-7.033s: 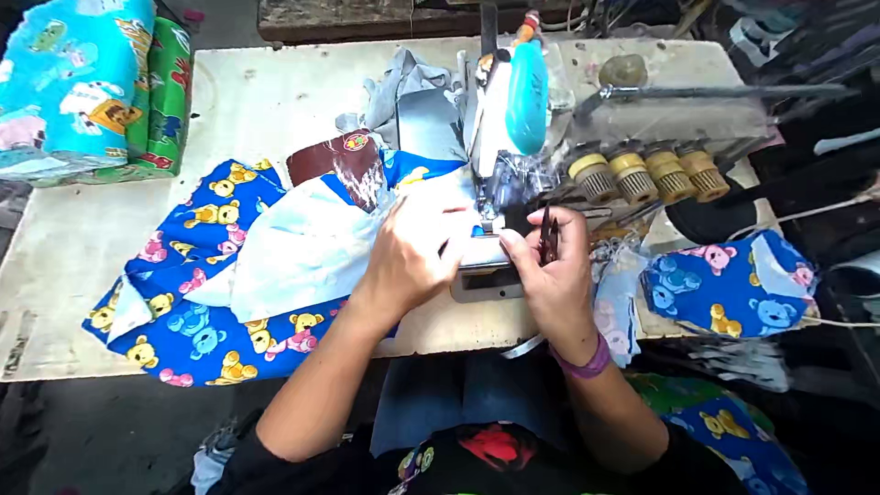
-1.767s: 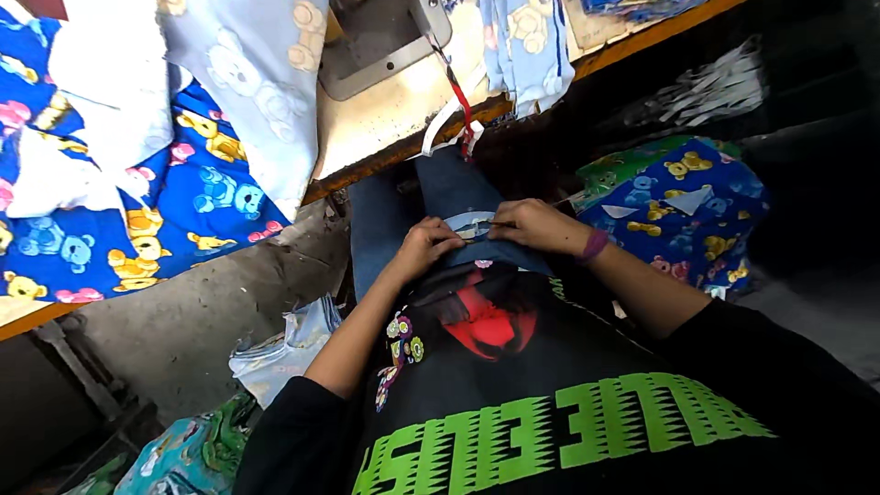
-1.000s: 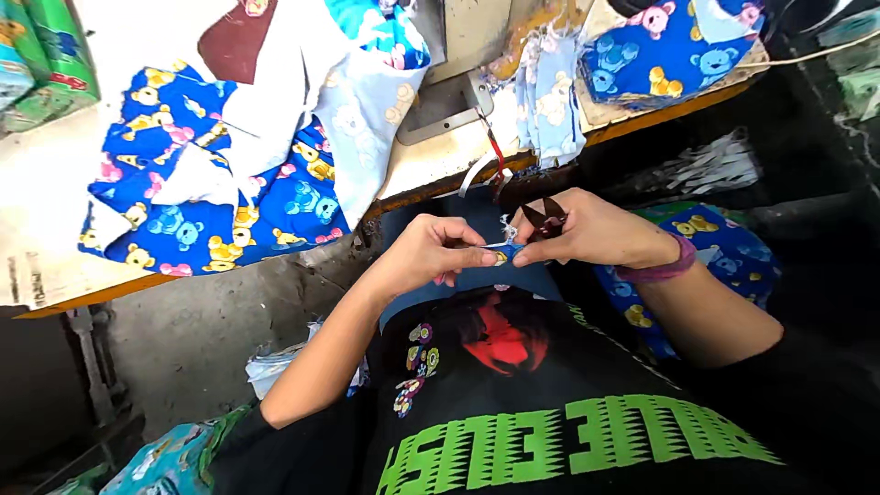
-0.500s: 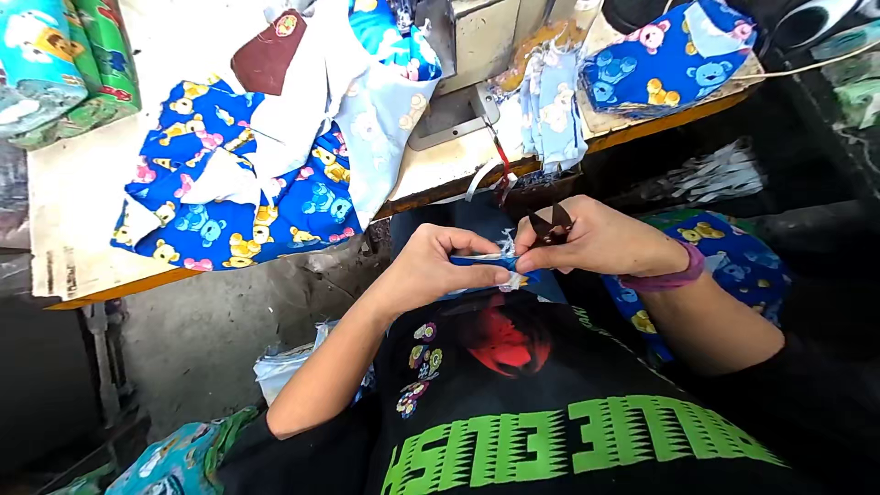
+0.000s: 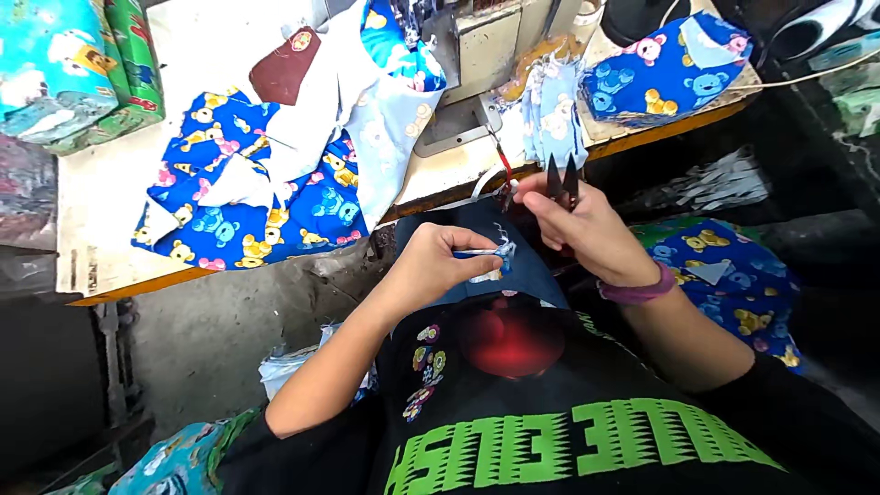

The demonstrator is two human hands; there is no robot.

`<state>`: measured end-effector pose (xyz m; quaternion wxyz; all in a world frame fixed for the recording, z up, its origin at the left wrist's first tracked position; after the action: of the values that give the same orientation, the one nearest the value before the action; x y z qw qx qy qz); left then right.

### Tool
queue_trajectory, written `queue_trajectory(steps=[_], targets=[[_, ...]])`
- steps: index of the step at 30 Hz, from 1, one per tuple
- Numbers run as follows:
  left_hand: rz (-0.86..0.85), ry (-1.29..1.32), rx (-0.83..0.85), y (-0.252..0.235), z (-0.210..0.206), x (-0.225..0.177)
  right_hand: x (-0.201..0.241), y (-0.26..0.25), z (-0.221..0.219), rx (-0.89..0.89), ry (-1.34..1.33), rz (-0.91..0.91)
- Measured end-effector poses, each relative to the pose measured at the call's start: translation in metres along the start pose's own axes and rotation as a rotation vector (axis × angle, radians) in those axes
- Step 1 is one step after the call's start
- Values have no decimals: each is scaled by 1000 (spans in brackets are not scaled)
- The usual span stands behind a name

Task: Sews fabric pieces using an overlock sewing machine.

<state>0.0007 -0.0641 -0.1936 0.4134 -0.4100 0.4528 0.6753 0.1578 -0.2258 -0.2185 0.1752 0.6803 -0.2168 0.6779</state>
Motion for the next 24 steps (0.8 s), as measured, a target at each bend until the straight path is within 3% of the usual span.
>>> queue_trajectory(steps=[4, 10, 24], targets=[[-75, -36, 36, -2, 1, -4, 19, 2, -9, 297, 91, 79], [-49, -75, -56, 13, 21, -1, 22, 1, -4, 254, 228, 109], [-114, -284, -143, 18, 9, 1, 17, 8, -6, 286, 220, 106]])
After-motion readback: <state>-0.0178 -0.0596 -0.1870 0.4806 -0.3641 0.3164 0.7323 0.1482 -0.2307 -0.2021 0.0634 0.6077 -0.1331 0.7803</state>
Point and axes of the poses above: each hand's wrist, its own y-axis away from the middle knuckle, its own z-axis out of the back of the hand, x = y × z, the point moved 1 cm from there along -y, towards the middle knuckle, and after that the axes turned 10 degrees about z, right-handed, at the moved point
